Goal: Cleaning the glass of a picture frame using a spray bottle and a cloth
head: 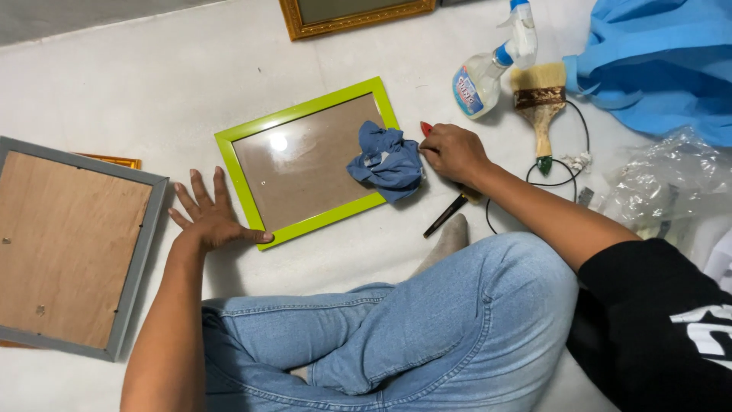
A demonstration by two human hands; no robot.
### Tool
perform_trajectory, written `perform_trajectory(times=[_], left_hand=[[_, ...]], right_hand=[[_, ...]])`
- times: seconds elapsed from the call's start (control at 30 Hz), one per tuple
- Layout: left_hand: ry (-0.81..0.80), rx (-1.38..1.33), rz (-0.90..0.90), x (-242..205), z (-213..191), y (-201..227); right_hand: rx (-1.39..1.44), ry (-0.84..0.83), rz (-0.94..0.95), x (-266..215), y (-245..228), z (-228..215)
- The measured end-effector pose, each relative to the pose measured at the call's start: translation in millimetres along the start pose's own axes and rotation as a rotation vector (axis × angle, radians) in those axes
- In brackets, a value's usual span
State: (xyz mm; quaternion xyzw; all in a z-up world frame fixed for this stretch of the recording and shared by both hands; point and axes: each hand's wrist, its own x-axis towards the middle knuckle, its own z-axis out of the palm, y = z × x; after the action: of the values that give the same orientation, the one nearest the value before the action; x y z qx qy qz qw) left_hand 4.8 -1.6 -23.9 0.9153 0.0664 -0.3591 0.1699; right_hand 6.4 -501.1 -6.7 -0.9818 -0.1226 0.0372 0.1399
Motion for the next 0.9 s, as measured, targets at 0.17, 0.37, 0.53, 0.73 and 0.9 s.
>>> perform_trajectory(times=[0.17,0.37,0.53,0.73,0.9], left_hand=[[-0.002,-0.012,0.005,-5.1,-2.8,3.0],[0.001,-0.015,0.011,-6.2,-4.4,3.7],[-0.032,0.097,0.045,8.0,3.0,-5.3],[-0.009,0.091,0.044,9.6,5.5,-5.5],[-0.033,0.111,0.032,7.3,1.9,-6.1]], right_hand=[[0.088,0.124,0.003,-17.7,30.1,-18.7],[-0.119,0.234,0.304,-110.1,155.6,-53.8],[-0.170,0.175,0.723,-169.4,172.9,-88.7],[-0.052,0.102,0.904,-163.5,176.3,-69.6],[-0.079,0.358,0.540,-98.8,104.4,-101.2]])
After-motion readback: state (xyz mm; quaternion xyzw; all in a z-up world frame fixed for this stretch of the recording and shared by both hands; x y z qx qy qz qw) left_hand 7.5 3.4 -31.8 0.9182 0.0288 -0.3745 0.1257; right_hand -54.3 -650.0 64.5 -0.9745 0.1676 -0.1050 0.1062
